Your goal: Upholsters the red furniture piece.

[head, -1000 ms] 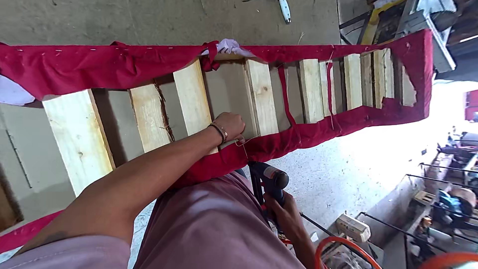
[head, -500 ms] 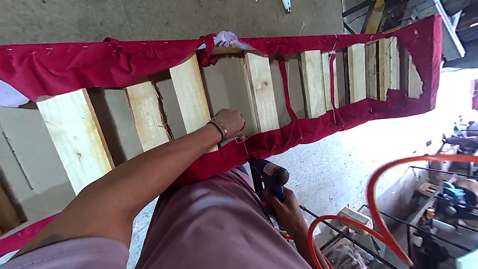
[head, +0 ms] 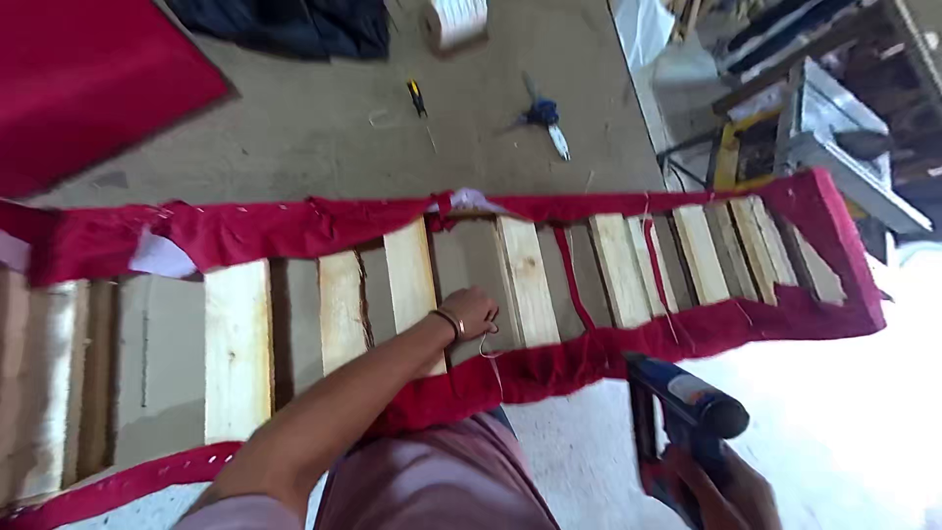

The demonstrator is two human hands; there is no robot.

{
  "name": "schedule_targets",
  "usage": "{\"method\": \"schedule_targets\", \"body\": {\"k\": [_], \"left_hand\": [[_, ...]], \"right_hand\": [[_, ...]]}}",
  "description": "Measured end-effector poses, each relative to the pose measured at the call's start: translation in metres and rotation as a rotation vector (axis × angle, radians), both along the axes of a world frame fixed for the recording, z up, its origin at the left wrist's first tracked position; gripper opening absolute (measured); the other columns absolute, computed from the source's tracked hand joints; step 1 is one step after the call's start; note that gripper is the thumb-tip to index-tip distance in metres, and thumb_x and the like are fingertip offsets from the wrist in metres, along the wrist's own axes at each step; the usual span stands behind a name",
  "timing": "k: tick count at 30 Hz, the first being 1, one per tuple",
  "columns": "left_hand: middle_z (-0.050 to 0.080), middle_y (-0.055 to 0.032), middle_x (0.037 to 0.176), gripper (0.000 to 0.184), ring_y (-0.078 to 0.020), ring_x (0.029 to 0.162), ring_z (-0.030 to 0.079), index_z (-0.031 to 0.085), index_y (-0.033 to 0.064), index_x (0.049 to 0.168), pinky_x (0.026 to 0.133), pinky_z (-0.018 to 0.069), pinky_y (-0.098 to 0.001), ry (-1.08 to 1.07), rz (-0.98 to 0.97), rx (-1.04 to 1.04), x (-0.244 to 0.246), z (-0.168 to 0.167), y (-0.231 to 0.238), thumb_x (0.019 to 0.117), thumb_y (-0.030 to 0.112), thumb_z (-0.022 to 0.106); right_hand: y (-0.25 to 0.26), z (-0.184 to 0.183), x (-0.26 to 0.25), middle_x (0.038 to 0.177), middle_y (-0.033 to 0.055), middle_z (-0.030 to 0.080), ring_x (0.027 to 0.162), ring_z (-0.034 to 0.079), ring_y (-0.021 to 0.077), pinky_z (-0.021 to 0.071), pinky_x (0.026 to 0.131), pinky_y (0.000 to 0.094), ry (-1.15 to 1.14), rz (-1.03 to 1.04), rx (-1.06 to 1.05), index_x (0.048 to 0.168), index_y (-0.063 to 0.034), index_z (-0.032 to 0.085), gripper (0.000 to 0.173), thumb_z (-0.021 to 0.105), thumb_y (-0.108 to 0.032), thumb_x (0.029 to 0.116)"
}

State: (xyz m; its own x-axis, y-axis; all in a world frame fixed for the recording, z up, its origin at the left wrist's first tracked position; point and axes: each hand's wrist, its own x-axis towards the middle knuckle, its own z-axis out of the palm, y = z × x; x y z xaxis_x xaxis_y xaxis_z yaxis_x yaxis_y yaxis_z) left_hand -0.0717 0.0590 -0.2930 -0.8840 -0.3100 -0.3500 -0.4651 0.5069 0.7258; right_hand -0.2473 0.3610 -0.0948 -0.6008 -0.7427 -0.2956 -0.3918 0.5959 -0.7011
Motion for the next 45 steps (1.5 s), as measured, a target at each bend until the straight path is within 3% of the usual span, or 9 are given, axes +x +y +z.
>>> {"method": "schedule_targets", "body": {"k": [6, 11, 19, 24, 31, 33, 35, 38, 45], "left_hand": [[0.061, -0.0169, 0.139, 0.038, -0.0355, 0.132, 0.055, 0.066, 0.0070, 0.132, 0.111, 0.0447, -0.0540, 0.188, 0.746, -0.207, 0.021, 0.077, -0.037, 0.0941, 0.008, 0.065], [0.057, -0.0226, 0.144, 0.079, -0.0409, 0.143, 0.044, 0.062, 0.0028, 0.137, 0.123, 0.0232, -0.0629, -0.323, 0.815, -0.313, 0.021, 0.070, -0.136, 0.0940, 0.069, 0.057], [0.072, -0.0156, 0.099, 0.030, -0.0247, 0.087, 0.072, 0.062, -0.0020, 0.126, 0.085, 0.0589, -0.0453, 0.052, 1.112, 0.128, -0.001, 0.100, -0.170, 0.1108, 0.019, 0.047], [0.058, -0.0011, 0.077, 0.020, -0.0067, 0.055, 0.053, 0.060, 0.0020, 0.115, 0.052, 0.0480, -0.0219, 0.426, 1.271, 0.228, -0.004, 0.161, -0.230, 0.1103, 0.017, 0.047], [0.070, -0.0078, 0.099, 0.026, -0.0117, 0.088, 0.069, 0.065, 0.0014, 0.119, 0.084, 0.0571, -0.0305, 0.170, 1.071, -0.359, -0.007, 0.185, -0.305, 0.1110, 0.015, 0.045], [0.052, -0.0176, 0.151, 0.045, -0.0325, 0.144, 0.044, 0.056, 0.0137, 0.147, 0.120, 0.0276, -0.0615, -0.287, 0.761, -0.769, -0.011, 0.179, -0.281, 0.1020, 0.016, 0.060], [0.024, -0.0227, 0.168, 0.073, -0.0448, 0.156, 0.018, 0.035, 0.0166, 0.162, 0.122, 0.0083, -0.0726, -0.386, 0.683, -0.850, -0.015, 0.164, -0.241, 0.0960, 0.022, 0.068], [0.047, -0.0188, 0.155, 0.064, -0.0351, 0.142, 0.048, 0.043, 0.0106, 0.155, 0.116, 0.0402, -0.0550, -0.259, 0.993, -0.488, 0.018, 0.133, -0.140, 0.1013, 0.039, 0.063], [0.066, -0.0274, 0.122, 0.068, -0.0386, 0.114, 0.066, 0.044, -0.0042, 0.147, 0.103, 0.0502, -0.0570, -0.282, 1.239, 0.414, 0.100, 0.050, 0.086, 0.1046, 0.049, 0.052]], "right_hand": [[-0.081, 0.017, -0.108, 0.119, 0.0299, 0.069, 0.098, 0.071, 0.0445, 0.0540, 0.086, 0.0661, 0.522, 0.462, 0.088, 0.149, 0.0048, 0.048, 0.072, 0.066, -0.038, 0.0940], [-0.235, -0.041, -0.210, 0.119, 0.0294, 0.069, 0.102, 0.069, 0.0524, 0.0505, 0.083, 0.0743, 0.693, 0.673, -0.110, 0.151, -0.0051, 0.051, 0.080, 0.058, -0.057, 0.0903], [-0.427, -0.140, -0.363, 0.120, 0.0287, 0.068, 0.109, 0.066, 0.0520, 0.0507, 0.090, 0.0714, 0.769, 0.808, 0.043, 0.152, -0.0135, 0.050, 0.071, 0.081, -0.029, 0.0896], [-0.460, -0.191, -0.423, 0.121, 0.0202, 0.071, 0.107, 0.069, 0.0454, 0.0540, 0.088, 0.0676, 0.845, 0.930, 0.121, 0.148, -0.0197, 0.055, 0.067, 0.080, -0.041, 0.0891], [-0.468, -0.206, -0.402, 0.123, 0.0235, 0.068, 0.111, 0.067, 0.0476, 0.0524, 0.091, 0.0681, 0.837, 0.858, 0.232, 0.151, -0.0185, 0.050, 0.075, 0.082, -0.041, 0.0872], [-0.469, -0.199, -0.394, 0.125, 0.0245, 0.068, 0.114, 0.065, 0.0488, 0.0517, 0.093, 0.0690, 0.783, 0.810, 0.266, 0.151, -0.0214, 0.051, 0.075, 0.083, -0.040, 0.0856], [-0.479, -0.195, -0.398, 0.124, 0.0249, 0.068, 0.115, 0.064, 0.0495, 0.0508, 0.094, 0.0690, 0.766, 0.816, 0.268, 0.150, -0.0211, 0.052, 0.076, 0.085, -0.039, 0.0840], [-0.484, -0.196, -0.402, 0.129, 0.0245, 0.066, 0.120, 0.061, 0.0498, 0.0472, 0.100, 0.0702, 0.712, 0.851, 0.285, 0.153, -0.0223, 0.049, 0.077, 0.084, -0.029, 0.0851], [-0.413, -0.142, -0.338, 0.141, 0.0272, 0.058, 0.132, 0.053, 0.0487, 0.0402, 0.109, 0.0706, 0.496, 0.699, -0.059, 0.148, -0.0085, 0.054, 0.061, 0.076, -0.022, 0.0930]]}}
